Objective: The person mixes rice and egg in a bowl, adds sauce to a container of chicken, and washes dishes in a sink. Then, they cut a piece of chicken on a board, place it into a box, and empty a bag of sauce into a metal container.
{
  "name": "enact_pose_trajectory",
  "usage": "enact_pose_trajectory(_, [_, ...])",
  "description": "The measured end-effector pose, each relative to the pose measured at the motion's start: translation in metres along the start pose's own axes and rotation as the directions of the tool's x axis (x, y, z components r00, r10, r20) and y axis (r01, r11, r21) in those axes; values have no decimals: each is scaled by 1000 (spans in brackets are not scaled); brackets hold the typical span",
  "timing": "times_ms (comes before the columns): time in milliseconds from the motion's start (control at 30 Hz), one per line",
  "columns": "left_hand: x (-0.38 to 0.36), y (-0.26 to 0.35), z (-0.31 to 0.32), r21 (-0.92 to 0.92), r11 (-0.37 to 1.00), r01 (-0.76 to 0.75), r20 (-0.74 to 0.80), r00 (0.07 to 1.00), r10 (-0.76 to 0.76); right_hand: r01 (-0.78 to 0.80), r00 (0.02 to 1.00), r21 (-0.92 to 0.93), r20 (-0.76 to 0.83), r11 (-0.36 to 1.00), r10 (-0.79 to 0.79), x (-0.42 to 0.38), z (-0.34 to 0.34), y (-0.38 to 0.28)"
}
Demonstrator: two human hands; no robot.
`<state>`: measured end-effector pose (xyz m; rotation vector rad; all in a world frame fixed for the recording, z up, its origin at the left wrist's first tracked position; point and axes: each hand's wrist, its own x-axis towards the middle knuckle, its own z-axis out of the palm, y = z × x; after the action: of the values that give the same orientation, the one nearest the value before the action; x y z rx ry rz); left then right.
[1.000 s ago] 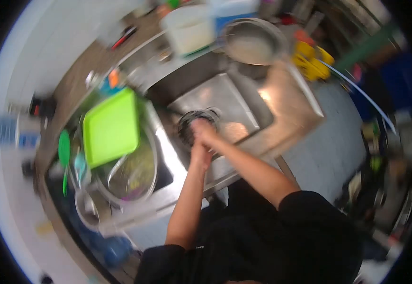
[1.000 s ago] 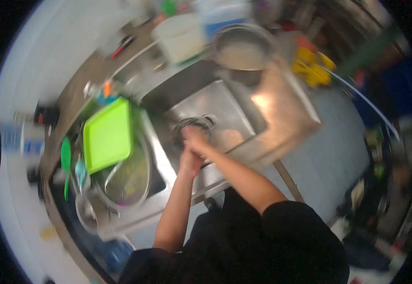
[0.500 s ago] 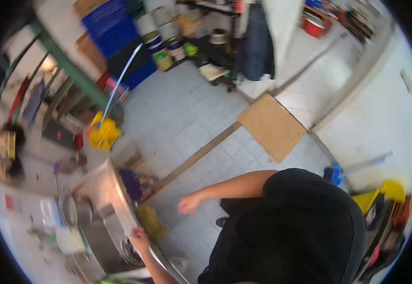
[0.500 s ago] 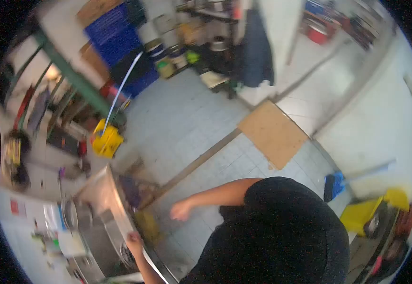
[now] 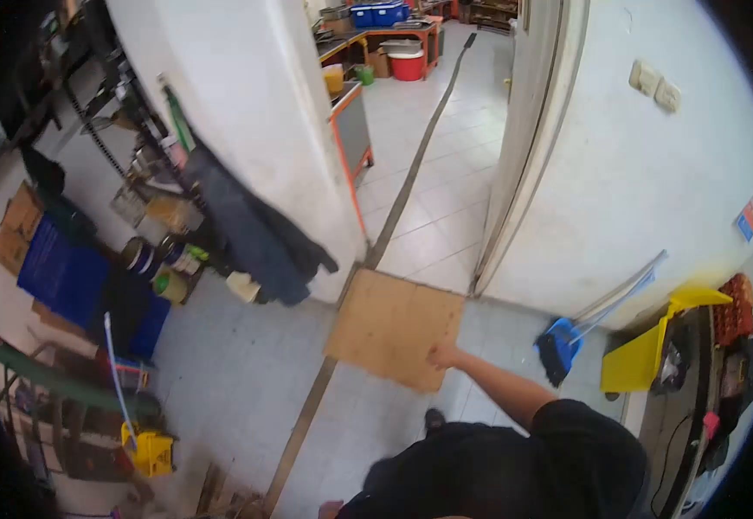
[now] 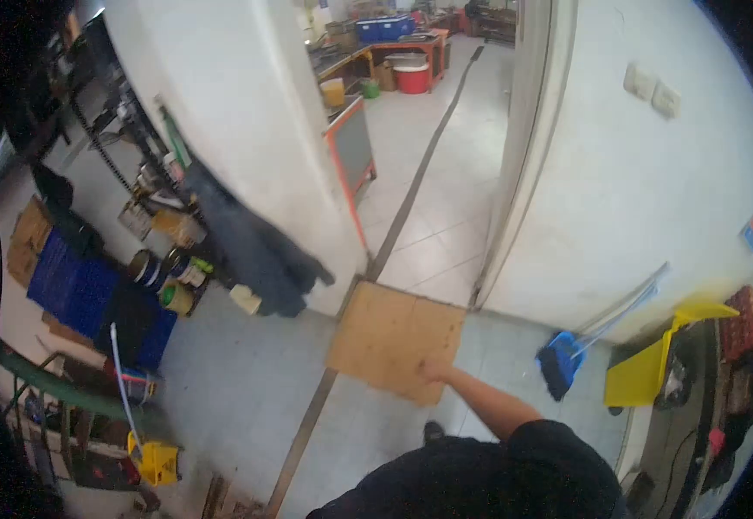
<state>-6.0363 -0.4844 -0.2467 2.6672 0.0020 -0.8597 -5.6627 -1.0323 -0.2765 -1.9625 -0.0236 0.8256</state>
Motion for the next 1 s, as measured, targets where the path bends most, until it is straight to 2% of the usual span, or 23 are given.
enact_pose_trajectory(33, [43, 28, -24, -122, 987, 108, 45, 994, -103, 63, 996, 40, 57, 997, -65, 37, -13, 19])
enact_pose_trajectory(100, [131, 77, -66, -258, 933, 251, 116, 967, -228, -65, 986, -27, 153, 998, 68, 9, -75, -106])
enact_pose_trajectory(133, [170, 93, -84, -287, 916, 279, 136, 959, -250, -4, 991, -31, 134, 999, 9, 44, -88, -104])
enact_pose_trajectory(200, [244, 127, -124, -283, 916, 285, 166, 955, -246, 115, 989, -46, 97, 992, -110, 107, -123, -105])
enact_pose_trajectory(300, [351, 163, -180, -223, 936, 272, 213, 951, -226, 91, 993, 4, -81, 996, -90, 167, -203, -105])
enact_pose_trajectory(367, [421, 182, -219, -161, 960, 229, 243, 952, -187, -11, 986, -81, -164, 997, -2, 175, -266, -109])
enact_pose_trajectory(433, [499, 205, -270, -51, 991, 124, 270, 957, -106, -112, 991, -367, -105, 923, 79, 210, -324, -51])
enact_pose_trajectory(500, [586, 235, -323, 122, 989, -87, 322, 946, 44, -335, 942, -81, -60, 939, 331, 185, -380, -46])
enact_pose_trajectory(567, [687, 287, -382, 285, 901, -327, 361, 907, 215, -339, 926, 121, -135, 933, 354, 168, -429, -25])
enact_pose_trajectory(600, [747, 320, -411, 271, 903, -335, 286, 923, 256, -350, 899, 298, -159, 888, 408, 162, -452, -21])
enact_pose_trajectory(633, [827, 344, -421, 115, 970, -214, 53, 977, 209, -345, 870, 468, -166, 814, 464, 158, -476, -20])
enact_pose_trajectory(667, [867, 410, -471, -1, 973, -229, -38, 973, 229, -353, 835, 548, -181, 758, 519, 160, -497, -14])
enact_pose_trajectory(700, [908, 452, -501, -215, 922, -322, -202, 938, 281, -356, 796, 623, -188, 697, 575, 164, -517, -10])
enact_pose_trajectory(733, [918, 521, -564, -289, 905, -313, -162, 947, 276, -328, 779, 708, -172, 625, 603, 172, -528, -4])
enact_pose_trajectory(800, [1019, 581, -595, -397, 869, -296, -161, 954, 252, -305, 712, 822, -138, 480, 688, 199, -566, -9])
enact_pose_trajectory(833, [1051, 607, -612, -480, 825, -298, -124, 954, 272, -234, 768, 874, -103, 426, 632, 219, -576, 28])
enact_pose_trajectory(867, [1078, 629, -629, -567, 776, -278, -86, 956, 280, -183, 812, 888, -105, 421, 575, 234, -597, 25])
enact_pose_trajectory(900, [1097, 647, -641, -657, 711, -248, -61, 959, 278, -279, 760, 858, -77, 430, 646, 257, -625, 20])
enact_pose_trajectory(933, [1109, 660, -649, -712, 690, -130, 22, 978, 206, -372, 703, 819, -59, 437, 709, 276, -658, 0])
enact_pose_trajectory(1000, [1136, 678, -673, -763, 639, 103, 205, 975, 87, -424, 710, 747, -78, 512, 700, 330, -737, -2])
